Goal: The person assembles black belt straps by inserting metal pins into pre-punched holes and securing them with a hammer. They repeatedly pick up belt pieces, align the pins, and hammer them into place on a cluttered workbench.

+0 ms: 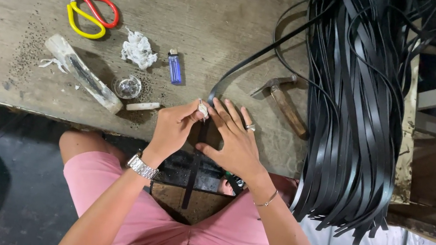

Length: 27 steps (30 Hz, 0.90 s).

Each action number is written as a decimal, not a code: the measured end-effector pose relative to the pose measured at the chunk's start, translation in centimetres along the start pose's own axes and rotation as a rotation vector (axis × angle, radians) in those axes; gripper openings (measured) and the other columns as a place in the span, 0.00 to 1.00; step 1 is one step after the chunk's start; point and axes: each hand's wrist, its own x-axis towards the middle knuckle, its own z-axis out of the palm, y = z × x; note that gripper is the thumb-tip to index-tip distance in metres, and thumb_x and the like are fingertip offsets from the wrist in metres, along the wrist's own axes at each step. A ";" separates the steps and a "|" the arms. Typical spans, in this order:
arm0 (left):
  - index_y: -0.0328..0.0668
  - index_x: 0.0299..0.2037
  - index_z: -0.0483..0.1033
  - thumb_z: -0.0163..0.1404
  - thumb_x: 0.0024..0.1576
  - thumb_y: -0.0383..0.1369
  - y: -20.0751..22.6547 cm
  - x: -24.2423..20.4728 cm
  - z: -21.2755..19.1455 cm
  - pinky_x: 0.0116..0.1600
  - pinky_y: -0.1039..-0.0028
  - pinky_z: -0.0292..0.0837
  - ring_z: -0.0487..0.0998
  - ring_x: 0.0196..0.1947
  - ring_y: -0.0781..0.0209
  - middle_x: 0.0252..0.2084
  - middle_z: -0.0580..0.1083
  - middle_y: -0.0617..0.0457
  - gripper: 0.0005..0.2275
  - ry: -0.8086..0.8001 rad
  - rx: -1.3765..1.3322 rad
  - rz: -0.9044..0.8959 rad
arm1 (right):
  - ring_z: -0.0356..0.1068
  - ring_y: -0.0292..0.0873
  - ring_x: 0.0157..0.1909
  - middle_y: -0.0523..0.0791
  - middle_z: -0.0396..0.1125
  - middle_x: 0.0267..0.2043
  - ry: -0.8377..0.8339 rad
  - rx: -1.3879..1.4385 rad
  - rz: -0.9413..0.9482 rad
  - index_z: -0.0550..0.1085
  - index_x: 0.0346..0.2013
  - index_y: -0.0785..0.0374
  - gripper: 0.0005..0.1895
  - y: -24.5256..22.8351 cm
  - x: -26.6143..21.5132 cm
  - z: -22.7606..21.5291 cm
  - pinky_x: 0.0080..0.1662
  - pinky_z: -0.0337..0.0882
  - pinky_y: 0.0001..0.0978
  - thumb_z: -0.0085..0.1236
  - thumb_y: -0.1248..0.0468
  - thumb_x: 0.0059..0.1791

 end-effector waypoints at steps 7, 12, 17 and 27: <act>0.37 0.49 0.82 0.59 0.58 0.23 0.4 -0.1 0.4 0.32 0.74 0.75 0.83 0.28 0.51 0.27 0.80 0.45 0.10 -0.033 0.061 0.105 | 0.53 0.46 0.76 0.41 0.59 0.73 0.175 0.073 0.002 0.67 0.67 0.51 0.44 1.1 -0.2 1.0 0.74 0.47 0.50 0.62 0.34 0.43; 0.34 0.48 0.82 0.59 0.57 0.21 1.1 0.1 0.4 0.33 0.75 0.75 0.81 0.26 0.56 0.26 0.78 0.48 0.09 -0.071 0.092 0.135 | 0.62 0.51 0.51 0.41 0.62 0.54 0.610 -0.342 0.359 0.74 0.54 0.49 0.21 8.9 -1.9 -0.6 0.50 0.62 0.50 0.61 0.52 0.46; 0.29 0.51 0.80 0.54 0.58 0.17 1.9 0.4 -0.2 0.34 0.78 0.76 0.81 0.28 0.59 0.28 0.78 0.48 0.11 -0.117 0.096 0.196 | 0.65 0.50 0.46 0.45 0.64 0.45 0.411 -0.624 0.410 0.74 0.52 0.58 0.19 12.4 -3.5 -0.4 0.46 0.65 0.48 0.55 0.49 0.53; 0.30 0.55 0.79 0.54 0.58 0.16 -0.1 -0.1 0.4 0.34 0.76 0.76 0.81 0.30 0.57 0.28 0.77 0.49 0.15 -0.142 -0.038 0.162 | 0.75 0.62 0.32 0.52 0.70 0.22 0.361 0.100 0.465 0.70 0.35 0.54 0.19 0.3 -5.4 -7.1 0.36 0.72 0.49 0.50 0.42 0.54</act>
